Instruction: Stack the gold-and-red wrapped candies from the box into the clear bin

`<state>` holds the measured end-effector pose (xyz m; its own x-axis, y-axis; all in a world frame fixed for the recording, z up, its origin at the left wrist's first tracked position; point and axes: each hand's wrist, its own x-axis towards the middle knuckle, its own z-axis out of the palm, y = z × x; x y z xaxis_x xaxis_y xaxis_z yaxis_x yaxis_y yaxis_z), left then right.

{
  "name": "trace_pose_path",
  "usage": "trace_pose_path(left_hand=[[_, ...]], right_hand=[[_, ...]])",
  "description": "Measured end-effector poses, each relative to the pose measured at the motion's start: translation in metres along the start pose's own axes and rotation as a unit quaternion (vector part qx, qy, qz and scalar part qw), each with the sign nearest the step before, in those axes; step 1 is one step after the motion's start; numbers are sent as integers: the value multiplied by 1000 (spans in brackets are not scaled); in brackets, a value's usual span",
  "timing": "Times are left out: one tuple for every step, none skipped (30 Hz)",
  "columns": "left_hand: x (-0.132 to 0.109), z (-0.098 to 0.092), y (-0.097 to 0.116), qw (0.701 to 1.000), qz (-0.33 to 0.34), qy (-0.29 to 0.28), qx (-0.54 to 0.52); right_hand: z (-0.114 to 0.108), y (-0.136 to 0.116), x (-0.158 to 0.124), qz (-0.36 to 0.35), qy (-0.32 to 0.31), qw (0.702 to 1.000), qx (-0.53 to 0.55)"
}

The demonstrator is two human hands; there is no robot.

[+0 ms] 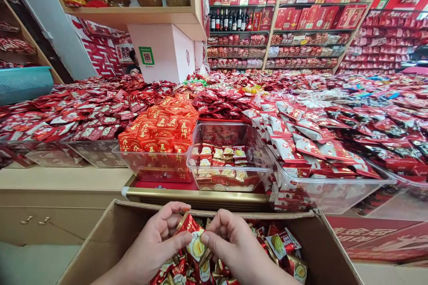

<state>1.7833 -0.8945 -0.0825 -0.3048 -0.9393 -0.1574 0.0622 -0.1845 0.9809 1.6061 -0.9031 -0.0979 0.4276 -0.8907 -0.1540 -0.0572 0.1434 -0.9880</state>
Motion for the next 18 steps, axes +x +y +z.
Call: trace_pose_path(left_hand=[[0, 0, 0, 1000, -3, 0, -10], [0, 0, 0, 1000, -3, 1, -17], [0, 0, 1, 1000, 1, 7, -23], [0, 0, 3, 999, 9, 18, -28], [0, -1, 5, 999, 17, 31, -30], [0, -3, 7, 998, 26, 48, -35], [1, -5, 9, 996, 33, 66, -41], [2, -7, 10, 995, 35, 82, -47], [3, -9, 12, 994, 34, 95, -52], [5, -11, 12, 993, 32, 103, -56], [6, -13, 12, 992, 28, 107, -59], [7, -14, 11, 992, 24, 108, -58], [8, -15, 10, 993, 18, 104, -52], [8, -14, 8, 994, 15, 100, -46], [8, -13, 6, 995, 16, 95, -40], [8, -11, 5, 995, 18, 91, -35], [7, -10, 4, 995, 20, 87, -31], [6, -9, 3, 996, 21, 85, -29]], right_hand=[[0, 1, 1, 6, -6, 1000, 6], [0, 1, 1, 9, -9, 1000, 7], [1, 0, 1, 9, -12, 1000, 3], [1, -3, 1, 4, -10, 1000, -8], [1, -8, 0, -6, -6, 1000, -24], [0, -16, -2, -20, 0, 999, -41], [-2, -26, -3, -38, 9, 998, -58], [-4, -39, -4, -60, 23, 995, -74], [-8, -53, -5, -86, 40, 992, -87], [-13, -69, -3, -110, 61, 987, -97], [-18, -85, 0, -130, 83, 983, -103], [-24, -100, 6, -142, 104, 978, -109], [-29, -114, 14, -143, 125, 975, -113], [-34, -124, 25, -133, 144, 974, -116], [-38, -132, 38, -112, 159, 974, -117], [-42, -138, 53, -76, 169, 976, -115], [-44, -140, 68, -31, 175, 978, -113], [-45, -140, 84, 19, 177, 978, -111]])
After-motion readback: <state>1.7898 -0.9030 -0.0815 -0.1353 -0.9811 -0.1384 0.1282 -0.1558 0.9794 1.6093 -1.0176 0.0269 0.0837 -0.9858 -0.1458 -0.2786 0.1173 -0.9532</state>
